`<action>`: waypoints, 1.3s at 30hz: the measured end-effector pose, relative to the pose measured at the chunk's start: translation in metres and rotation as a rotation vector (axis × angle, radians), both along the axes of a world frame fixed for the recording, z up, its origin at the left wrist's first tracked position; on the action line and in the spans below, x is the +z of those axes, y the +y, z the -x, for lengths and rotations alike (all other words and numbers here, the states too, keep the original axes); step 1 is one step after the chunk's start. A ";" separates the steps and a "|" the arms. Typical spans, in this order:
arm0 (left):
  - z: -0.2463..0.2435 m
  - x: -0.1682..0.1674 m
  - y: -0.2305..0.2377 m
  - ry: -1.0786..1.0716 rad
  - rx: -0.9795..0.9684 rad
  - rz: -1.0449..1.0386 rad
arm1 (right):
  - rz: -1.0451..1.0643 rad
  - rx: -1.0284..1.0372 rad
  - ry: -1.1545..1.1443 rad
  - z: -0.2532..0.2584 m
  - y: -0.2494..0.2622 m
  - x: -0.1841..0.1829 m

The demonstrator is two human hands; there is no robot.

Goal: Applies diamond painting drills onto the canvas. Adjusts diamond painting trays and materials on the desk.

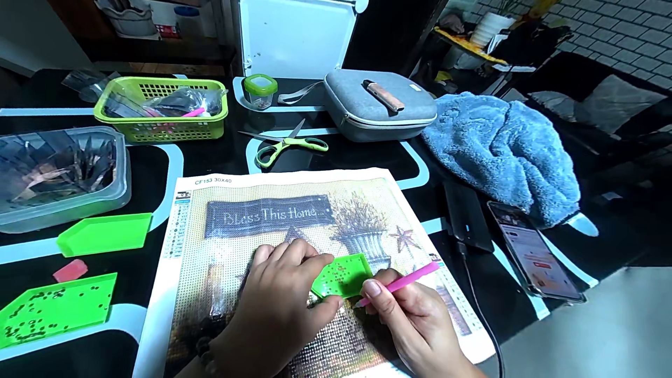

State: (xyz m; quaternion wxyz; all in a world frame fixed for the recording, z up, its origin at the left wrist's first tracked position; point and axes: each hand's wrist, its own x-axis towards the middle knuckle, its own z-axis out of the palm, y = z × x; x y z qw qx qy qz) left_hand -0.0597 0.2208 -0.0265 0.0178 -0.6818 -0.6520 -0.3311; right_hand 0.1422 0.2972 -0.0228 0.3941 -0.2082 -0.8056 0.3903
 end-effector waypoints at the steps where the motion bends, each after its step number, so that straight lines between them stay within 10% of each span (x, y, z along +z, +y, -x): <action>1: 0.000 0.000 0.000 -0.001 0.000 0.002 | 0.034 -0.004 0.034 0.000 0.000 0.000; 39: 0.000 0.001 -0.001 -0.005 0.003 0.012 | 0.089 -0.018 0.067 0.000 -0.002 0.000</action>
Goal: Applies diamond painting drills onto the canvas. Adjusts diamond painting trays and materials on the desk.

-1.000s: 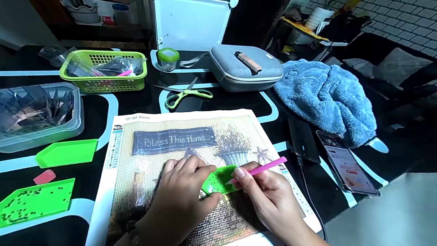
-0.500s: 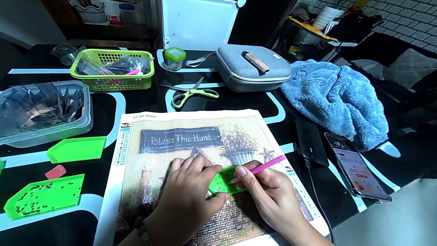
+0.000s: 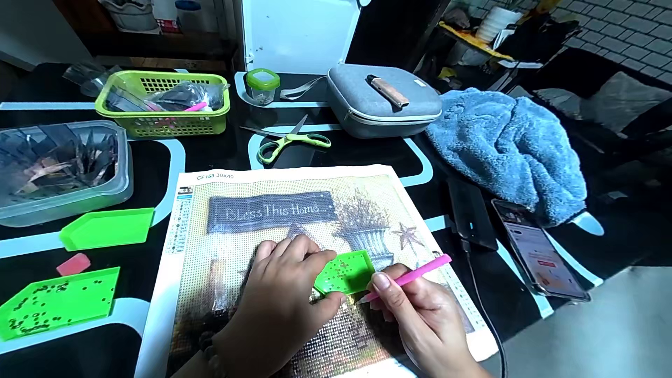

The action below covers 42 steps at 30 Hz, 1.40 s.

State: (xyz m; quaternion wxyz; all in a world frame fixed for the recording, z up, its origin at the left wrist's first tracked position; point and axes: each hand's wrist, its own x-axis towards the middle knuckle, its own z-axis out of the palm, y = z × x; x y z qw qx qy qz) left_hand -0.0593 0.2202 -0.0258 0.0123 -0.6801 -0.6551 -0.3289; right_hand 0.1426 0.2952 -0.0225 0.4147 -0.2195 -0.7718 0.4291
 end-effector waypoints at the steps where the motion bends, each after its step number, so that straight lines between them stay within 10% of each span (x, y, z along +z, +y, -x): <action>1: 0.000 0.000 0.000 -0.001 -0.001 -0.002 | -0.004 -0.001 -0.006 0.000 0.000 0.000; 16: 0.001 0.002 0.000 -0.014 -0.007 0.013 | -0.355 -0.029 -0.183 0.000 -0.002 0.002; 23: 0.001 0.002 0.000 -0.017 -0.006 0.005 | -0.002 0.005 -0.034 0.004 0.011 0.018; 42: -0.001 0.003 0.000 -0.016 0.004 0.003 | -0.171 -0.091 -0.172 0.027 0.021 0.014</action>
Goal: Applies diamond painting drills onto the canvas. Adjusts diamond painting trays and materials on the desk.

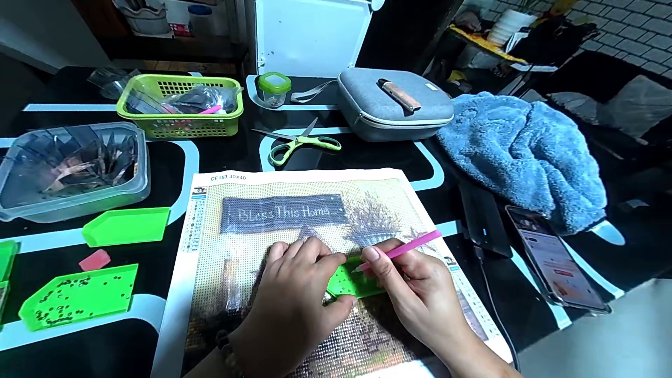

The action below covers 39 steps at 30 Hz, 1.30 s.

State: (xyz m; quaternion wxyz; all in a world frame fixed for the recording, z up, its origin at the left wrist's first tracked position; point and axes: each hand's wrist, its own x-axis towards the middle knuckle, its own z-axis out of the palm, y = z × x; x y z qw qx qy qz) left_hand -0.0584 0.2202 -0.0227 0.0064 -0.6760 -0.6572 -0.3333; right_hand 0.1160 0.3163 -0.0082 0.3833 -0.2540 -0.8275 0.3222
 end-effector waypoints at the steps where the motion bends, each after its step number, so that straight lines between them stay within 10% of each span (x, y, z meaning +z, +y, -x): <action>1: 0.000 0.000 0.000 0.003 0.002 0.001 | 0.003 -0.001 0.000 0.000 0.000 0.000; 16: 0.000 -0.003 0.000 0.009 -0.008 -0.004 | 0.259 0.021 0.200 -0.028 -0.008 0.000; 39: 0.002 -0.003 0.000 0.013 -0.010 -0.005 | -0.072 0.090 -0.062 -0.034 -0.010 -0.002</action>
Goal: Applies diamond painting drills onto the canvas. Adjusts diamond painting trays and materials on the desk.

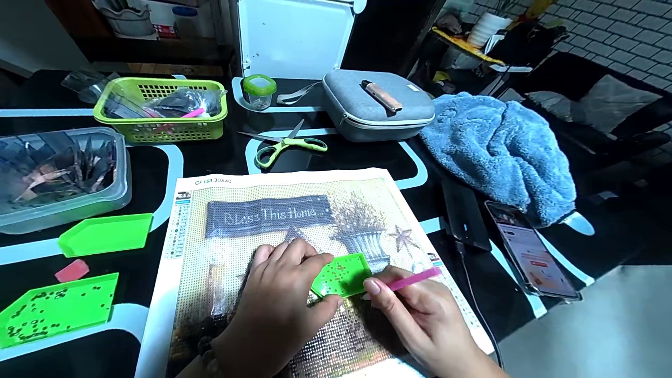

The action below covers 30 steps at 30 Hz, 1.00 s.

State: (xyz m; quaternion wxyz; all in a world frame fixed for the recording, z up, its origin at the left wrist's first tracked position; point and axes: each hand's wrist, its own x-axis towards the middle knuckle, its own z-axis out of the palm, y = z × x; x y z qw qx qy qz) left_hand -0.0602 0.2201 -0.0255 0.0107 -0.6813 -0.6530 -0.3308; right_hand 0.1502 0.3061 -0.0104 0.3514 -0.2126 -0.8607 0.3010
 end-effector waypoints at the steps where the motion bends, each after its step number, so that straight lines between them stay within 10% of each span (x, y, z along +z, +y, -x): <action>1: 0.000 0.000 0.000 -0.001 0.000 0.005 | 0.085 0.007 0.024 0.001 0.003 0.002; 30: -0.001 0.000 0.001 0.005 0.005 -0.010 | 0.361 -0.102 0.268 0.003 0.008 0.005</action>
